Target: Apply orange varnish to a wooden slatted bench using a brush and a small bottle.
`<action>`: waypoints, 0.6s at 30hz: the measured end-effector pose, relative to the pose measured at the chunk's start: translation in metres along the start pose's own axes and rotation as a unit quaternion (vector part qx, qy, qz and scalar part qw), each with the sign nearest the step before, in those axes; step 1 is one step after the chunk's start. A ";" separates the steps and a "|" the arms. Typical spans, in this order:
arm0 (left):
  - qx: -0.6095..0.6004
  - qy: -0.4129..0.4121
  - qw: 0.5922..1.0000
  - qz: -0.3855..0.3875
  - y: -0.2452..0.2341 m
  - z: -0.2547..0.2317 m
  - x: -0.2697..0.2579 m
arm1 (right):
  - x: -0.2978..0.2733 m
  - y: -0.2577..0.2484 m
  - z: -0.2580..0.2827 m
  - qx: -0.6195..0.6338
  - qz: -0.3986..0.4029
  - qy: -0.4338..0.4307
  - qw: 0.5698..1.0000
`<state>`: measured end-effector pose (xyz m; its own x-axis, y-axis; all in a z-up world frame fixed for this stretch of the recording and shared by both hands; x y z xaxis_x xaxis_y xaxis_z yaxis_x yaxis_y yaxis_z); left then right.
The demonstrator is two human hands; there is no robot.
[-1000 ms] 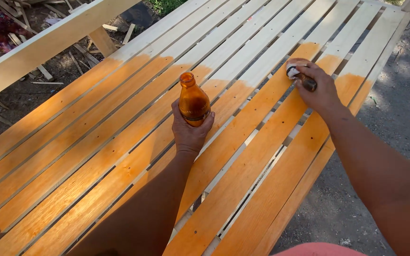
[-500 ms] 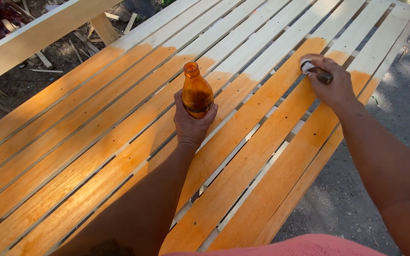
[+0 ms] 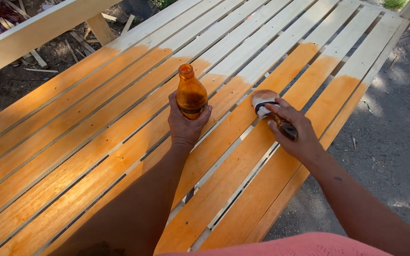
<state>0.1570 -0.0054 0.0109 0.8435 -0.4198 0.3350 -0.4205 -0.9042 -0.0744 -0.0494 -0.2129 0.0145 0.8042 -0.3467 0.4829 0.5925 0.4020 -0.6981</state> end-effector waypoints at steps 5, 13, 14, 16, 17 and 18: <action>0.013 0.011 1.000 -0.012 -0.002 -0.001 0.002 | 0.090 -0.030 -0.140 -0.034 -0.036 0.106 0.993; 0.030 0.001 0.999 -0.014 0.000 -0.001 0.001 | 0.087 0.035 -0.050 -0.042 -0.071 0.049 0.995; 0.026 -0.008 1.000 -0.012 0.000 0.000 -0.002 | 0.066 0.048 -0.007 -0.054 -0.048 0.001 0.997; 0.020 -0.008 1.000 -0.013 0.001 -0.002 0.003 | 0.051 0.053 0.038 -0.065 -0.030 -0.055 0.996; 0.022 0.005 1.000 -0.015 0.000 -0.002 0.002 | 0.047 0.053 0.038 -0.035 -0.009 -0.046 0.998; 0.024 0.018 0.999 -0.017 -0.002 -0.003 0.001 | 0.043 0.053 0.039 -0.004 0.013 -0.036 0.999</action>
Point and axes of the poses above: each hand's wrist, its own x-axis towards the middle knuckle, its own y-axis out of the palm, z = x × y, the point moved 5 cm from there along x, towards the middle knuckle, and after that the axes turned 8 degrees about -x, right-handed, at the moved point
